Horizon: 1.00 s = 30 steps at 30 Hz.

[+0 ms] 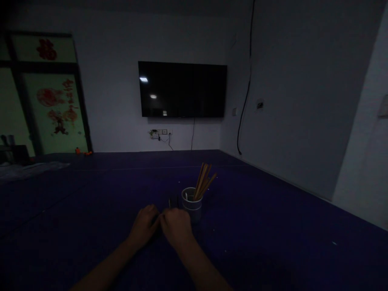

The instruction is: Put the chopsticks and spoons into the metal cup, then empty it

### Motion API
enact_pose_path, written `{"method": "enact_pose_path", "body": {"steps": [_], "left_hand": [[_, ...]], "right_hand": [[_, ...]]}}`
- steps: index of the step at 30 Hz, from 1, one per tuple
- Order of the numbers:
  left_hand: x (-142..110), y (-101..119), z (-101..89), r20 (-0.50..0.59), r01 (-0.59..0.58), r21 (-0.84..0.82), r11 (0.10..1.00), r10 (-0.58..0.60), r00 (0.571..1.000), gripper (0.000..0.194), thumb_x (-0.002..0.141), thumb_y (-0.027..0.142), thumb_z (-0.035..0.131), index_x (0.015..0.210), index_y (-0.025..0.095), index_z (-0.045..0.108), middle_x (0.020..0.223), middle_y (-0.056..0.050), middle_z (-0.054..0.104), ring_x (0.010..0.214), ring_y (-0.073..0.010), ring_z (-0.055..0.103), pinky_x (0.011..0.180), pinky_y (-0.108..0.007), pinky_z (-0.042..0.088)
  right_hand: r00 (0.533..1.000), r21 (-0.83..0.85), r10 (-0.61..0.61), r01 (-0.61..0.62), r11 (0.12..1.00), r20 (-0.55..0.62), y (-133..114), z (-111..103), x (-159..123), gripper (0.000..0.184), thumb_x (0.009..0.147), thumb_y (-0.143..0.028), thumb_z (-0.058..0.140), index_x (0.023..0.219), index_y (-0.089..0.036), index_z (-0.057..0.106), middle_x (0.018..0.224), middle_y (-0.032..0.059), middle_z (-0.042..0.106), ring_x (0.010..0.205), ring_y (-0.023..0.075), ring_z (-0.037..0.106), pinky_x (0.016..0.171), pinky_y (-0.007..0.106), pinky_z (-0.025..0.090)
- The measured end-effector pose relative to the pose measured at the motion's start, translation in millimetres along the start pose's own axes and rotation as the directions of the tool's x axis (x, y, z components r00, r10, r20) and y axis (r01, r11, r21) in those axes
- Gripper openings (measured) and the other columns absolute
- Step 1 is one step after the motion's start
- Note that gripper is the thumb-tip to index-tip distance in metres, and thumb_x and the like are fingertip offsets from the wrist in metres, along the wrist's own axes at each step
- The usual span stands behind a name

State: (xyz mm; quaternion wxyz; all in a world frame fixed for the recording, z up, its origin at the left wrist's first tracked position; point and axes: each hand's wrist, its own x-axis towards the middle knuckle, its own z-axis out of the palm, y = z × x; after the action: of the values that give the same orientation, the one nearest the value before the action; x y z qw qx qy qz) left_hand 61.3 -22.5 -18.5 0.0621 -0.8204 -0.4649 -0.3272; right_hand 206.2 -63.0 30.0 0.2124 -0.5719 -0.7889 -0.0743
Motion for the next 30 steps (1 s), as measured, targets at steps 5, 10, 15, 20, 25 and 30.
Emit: {"method": "enact_pose_path", "body": {"steps": [5, 10, 15, 20, 25, 30], "left_hand": [[0.2, 0.4, 1.1, -0.019, 0.033, 0.003, 0.999, -0.033, 0.999, 0.029, 0.089, 0.031, 0.037, 0.073, 0.019, 0.059, 0.081, -0.006, 0.061, 0.078, -0.0181, 0.054, 0.067, -0.031, 0.037], [0.1, 0.9, 3.0, -0.002, 0.030, 0.003, 1.000, -0.030, 1.000, 0.026, 0.088, 0.029, 0.039, 0.073, 0.019, 0.058, 0.082, -0.006, 0.062, 0.078, -0.0182, 0.054, 0.067, -0.031, 0.037], [-0.2, -0.4, 4.6, -0.011, 0.017, -0.001, 1.000, -0.017, 1.000, 0.027, 0.088, 0.029, 0.039, 0.074, 0.019, 0.060, 0.080, -0.006, 0.062, 0.078, -0.0179, 0.054, 0.069, -0.032, 0.038], [0.7, -0.2, 4.8, -0.004, 0.018, 0.004, 1.000, -0.018, 1.000, 0.031, 0.089, 0.031, 0.038, 0.071, 0.019, 0.061, 0.077, -0.006, 0.062, 0.075, -0.0175, 0.055, 0.067, -0.031, 0.039], [1.3, 1.3, 3.1, -0.038, 0.021, -0.024, 0.999, -0.022, 0.999, 0.041, 0.091, 0.036, 0.032, 0.065, 0.019, 0.059, 0.070, -0.005, 0.061, 0.069, -0.0167, 0.054, 0.065, -0.030, 0.038], [2.6, 3.2, 1.1, -0.065, 0.145, -0.270, 0.952, -0.168, 0.984, 0.049, 0.089, 0.048, 0.029, 0.061, 0.018, 0.056, 0.063, -0.004, 0.059, 0.064, -0.0157, 0.053, 0.062, -0.029, 0.038]], "right_hand": [[0.984, -0.060, 0.076, -0.067, 0.996, 0.164, 0.7, 2.6, -0.9, 0.021, 0.083, -0.029, 0.053, 0.084, -0.018, 0.070, 0.085, 0.0103, 0.071, 0.082, 0.0208, 0.067, 0.066, 0.025, 0.045], [0.978, -0.076, 0.086, -0.073, 0.994, 0.192, 2.7, 6.2, -1.3, 0.014, 0.077, -0.027, 0.060, 0.083, -0.019, 0.071, 0.086, 0.0097, 0.071, 0.083, 0.0228, 0.066, 0.068, 0.027, 0.046], [0.977, -0.101, 0.067, -0.047, 0.994, 0.205, 1.2, 12.4, -1.6, 0.016, 0.079, -0.019, 0.055, 0.083, -0.018, 0.071, 0.086, 0.0108, 0.071, 0.082, 0.0220, 0.067, 0.068, 0.027, 0.046], [0.982, -0.143, 0.073, -0.048, 0.989, 0.176, -1.6, 13.7, -0.8, 0.027, 0.083, -0.012, 0.044, 0.082, -0.016, 0.071, 0.084, 0.0123, 0.071, 0.077, 0.0204, 0.067, 0.063, 0.024, 0.046], [0.990, -0.150, 0.055, -0.036, 0.988, 0.129, -4.2, 7.9, 0.9, 0.030, 0.088, -0.017, 0.039, 0.082, -0.017, 0.069, 0.082, 0.0101, 0.071, 0.074, 0.0190, 0.067, 0.059, 0.022, 0.044], [0.998, -0.071, -0.040, 0.043, 0.997, 0.052, -6.2, 7.0, -0.1, 0.027, 0.089, -0.021, 0.038, 0.083, -0.020, 0.065, 0.082, 0.0053, 0.071, 0.073, 0.0160, 0.067, 0.060, 0.020, 0.041]]}}
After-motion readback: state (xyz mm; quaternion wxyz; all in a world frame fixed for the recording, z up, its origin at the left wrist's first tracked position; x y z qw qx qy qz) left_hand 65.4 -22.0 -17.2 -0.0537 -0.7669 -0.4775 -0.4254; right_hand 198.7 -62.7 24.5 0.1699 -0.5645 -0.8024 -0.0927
